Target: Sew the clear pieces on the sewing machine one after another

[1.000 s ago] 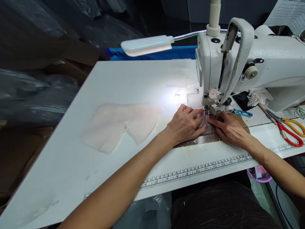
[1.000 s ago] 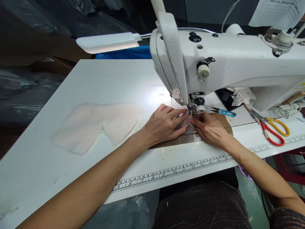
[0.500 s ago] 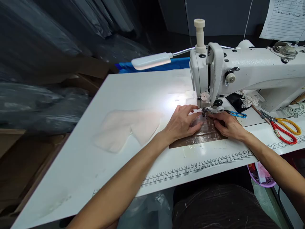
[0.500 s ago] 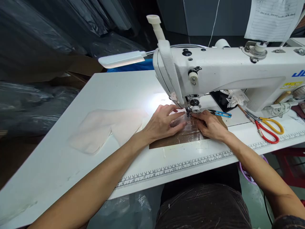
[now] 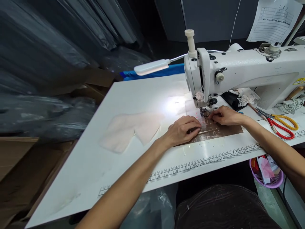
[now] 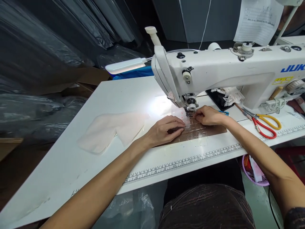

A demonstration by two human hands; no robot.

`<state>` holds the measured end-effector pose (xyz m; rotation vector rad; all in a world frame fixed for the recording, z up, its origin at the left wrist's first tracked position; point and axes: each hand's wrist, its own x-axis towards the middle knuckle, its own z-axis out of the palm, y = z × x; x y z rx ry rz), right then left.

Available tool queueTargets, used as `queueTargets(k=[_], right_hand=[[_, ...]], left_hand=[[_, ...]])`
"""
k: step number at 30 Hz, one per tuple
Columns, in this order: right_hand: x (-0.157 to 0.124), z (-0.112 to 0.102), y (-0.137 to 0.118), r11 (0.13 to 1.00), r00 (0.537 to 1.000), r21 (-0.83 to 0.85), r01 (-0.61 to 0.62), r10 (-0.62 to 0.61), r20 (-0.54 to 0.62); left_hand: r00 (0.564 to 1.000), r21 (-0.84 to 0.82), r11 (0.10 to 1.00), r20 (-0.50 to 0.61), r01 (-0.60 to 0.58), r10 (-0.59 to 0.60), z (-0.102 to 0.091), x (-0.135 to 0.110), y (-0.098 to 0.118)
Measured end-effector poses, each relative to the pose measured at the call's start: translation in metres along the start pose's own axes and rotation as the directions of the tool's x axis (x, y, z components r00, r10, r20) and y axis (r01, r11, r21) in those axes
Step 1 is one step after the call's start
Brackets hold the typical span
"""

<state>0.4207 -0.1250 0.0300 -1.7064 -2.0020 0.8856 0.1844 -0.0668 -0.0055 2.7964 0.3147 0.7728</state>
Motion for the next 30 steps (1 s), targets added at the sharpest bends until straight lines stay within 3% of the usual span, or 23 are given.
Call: queueTargets(k=[4, 8, 12, 21, 26, 30], right_hand=[[0.004, 0.009, 0.001, 0.999, 0.985, 0.001, -0.039, 0.039, -0.168], [0.001, 0.024, 0.009, 0.997, 0.959, -0.074, 0.003, -0.024, -0.284], [-0.002, 0.028, 0.014, 0.989, 0.957, -0.136, 0.054, -0.091, -0.277], [-0.008, 0.028, 0.013, 0.899, 0.973, -0.412, 0.151, -0.209, -0.1], [-0.008, 0.028, 0.011, 0.895, 0.979, -0.426, 0.134, -0.186, -0.082], [-0.006, 0.026, 0.014, 0.936, 0.972, -0.318, 0.15, -0.199, -0.126]], left_hand=[[1.0, 0.086, 0.996, 0.006, 0.013, -0.013, 0.004, -0.002, 0.0], [0.999, 0.173, 0.985, -0.031, -0.029, 0.035, 0.005, 0.0, 0.003], [0.995, 0.222, 0.974, -0.081, -0.032, 0.052, 0.007, 0.001, 0.005], [0.995, 0.195, 0.977, -0.016, -0.089, 0.094, 0.007, -0.001, 0.003], [0.994, 0.194, 0.976, -0.033, -0.1, 0.108, 0.008, -0.001, 0.003], [0.979, 0.179, 0.972, -0.108, -0.151, 0.172, 0.009, 0.0, 0.003]])
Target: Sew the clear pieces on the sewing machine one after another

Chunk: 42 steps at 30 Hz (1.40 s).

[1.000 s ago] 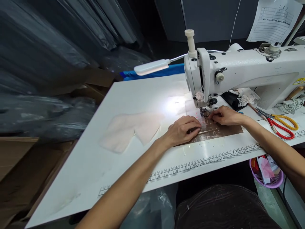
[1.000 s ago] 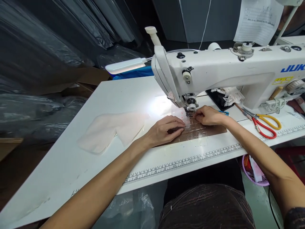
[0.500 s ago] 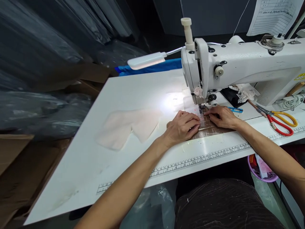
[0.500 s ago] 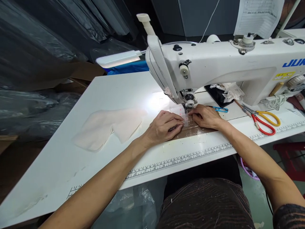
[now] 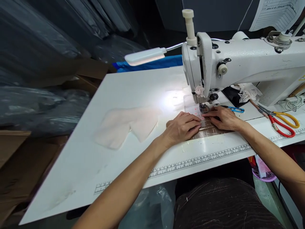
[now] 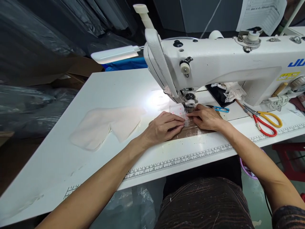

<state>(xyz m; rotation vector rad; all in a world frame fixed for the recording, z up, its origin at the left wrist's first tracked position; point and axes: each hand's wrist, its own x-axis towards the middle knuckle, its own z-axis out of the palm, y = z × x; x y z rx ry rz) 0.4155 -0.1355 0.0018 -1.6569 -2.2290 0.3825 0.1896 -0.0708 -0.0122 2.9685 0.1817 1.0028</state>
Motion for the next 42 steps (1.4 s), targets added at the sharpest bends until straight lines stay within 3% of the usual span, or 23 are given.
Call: queueTargets(k=[4, 7, 17, 24, 34, 42], right_hand=[[0.003, 0.0, 0.005, 0.982, 0.986, 0.187, -0.007, 0.038, -0.161], [0.003, 0.0, 0.006, 0.978, 0.979, 0.21, -0.001, 0.044, -0.198], [-0.002, -0.001, -0.004, 0.998, 0.999, -0.064, -0.016, 0.019, 0.049], [-0.002, -0.001, -0.004, 0.996, 0.998, -0.087, -0.004, 0.009, 0.057], [-0.003, 0.006, 0.004, 0.987, 0.994, -0.119, 0.112, -0.111, 0.016], [-0.004, 0.007, 0.003, 0.978, 0.99, -0.154, 0.141, -0.141, 0.008]], left_hand=[[0.996, 0.041, 0.999, -0.084, -0.036, 0.04, 0.0, 0.003, 0.001], [0.992, 0.069, 0.997, -0.12, -0.022, 0.03, -0.001, 0.004, 0.001], [1.0, 0.057, 0.998, -0.002, -0.025, 0.025, -0.001, 0.001, 0.0], [0.999, 0.099, 0.994, 0.006, -0.05, 0.05, -0.003, 0.002, 0.001], [0.997, 0.112, 0.99, 0.018, -0.081, 0.079, -0.004, 0.002, 0.002], [0.954, -0.109, 0.99, 0.278, -0.086, 0.113, -0.021, 0.017, -0.011]])
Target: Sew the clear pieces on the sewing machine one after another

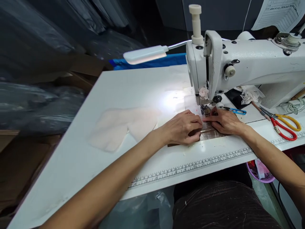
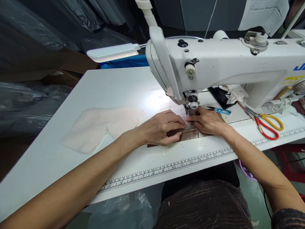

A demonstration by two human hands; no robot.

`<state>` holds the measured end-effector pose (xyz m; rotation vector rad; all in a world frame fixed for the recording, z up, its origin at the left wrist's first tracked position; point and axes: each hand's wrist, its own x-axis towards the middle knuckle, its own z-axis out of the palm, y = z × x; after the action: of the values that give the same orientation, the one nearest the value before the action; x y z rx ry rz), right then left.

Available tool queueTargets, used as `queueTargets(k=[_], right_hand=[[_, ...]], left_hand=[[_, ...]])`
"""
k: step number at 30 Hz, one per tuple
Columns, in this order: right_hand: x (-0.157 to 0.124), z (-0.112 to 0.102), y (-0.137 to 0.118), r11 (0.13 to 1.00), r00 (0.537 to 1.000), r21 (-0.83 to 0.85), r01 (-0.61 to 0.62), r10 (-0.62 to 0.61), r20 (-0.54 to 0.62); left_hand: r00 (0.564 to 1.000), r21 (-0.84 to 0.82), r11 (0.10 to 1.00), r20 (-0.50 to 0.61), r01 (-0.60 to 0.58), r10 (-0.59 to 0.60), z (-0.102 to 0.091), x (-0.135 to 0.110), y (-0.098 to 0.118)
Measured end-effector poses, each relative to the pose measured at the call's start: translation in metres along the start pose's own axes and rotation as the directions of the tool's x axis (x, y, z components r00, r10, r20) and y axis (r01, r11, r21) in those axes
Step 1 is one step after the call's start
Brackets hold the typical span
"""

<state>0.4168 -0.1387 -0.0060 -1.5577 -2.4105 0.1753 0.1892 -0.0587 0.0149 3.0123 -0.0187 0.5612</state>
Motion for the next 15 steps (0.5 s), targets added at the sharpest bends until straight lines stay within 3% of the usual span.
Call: queueTargets(k=[5, 15], right_hand=[[0.0, 0.001, -0.002, 0.999, 1.0, -0.032, -0.003, 0.003, -0.01], [0.004, -0.003, -0.015, 0.98, 0.987, -0.156, -0.121, 0.135, 0.084]], left_hand=[[0.996, -0.051, 0.996, -0.051, 0.068, -0.07, 0.005, -0.007, 0.0], [0.991, 0.131, 0.985, -0.085, 0.112, -0.101, 0.015, -0.012, 0.006]])
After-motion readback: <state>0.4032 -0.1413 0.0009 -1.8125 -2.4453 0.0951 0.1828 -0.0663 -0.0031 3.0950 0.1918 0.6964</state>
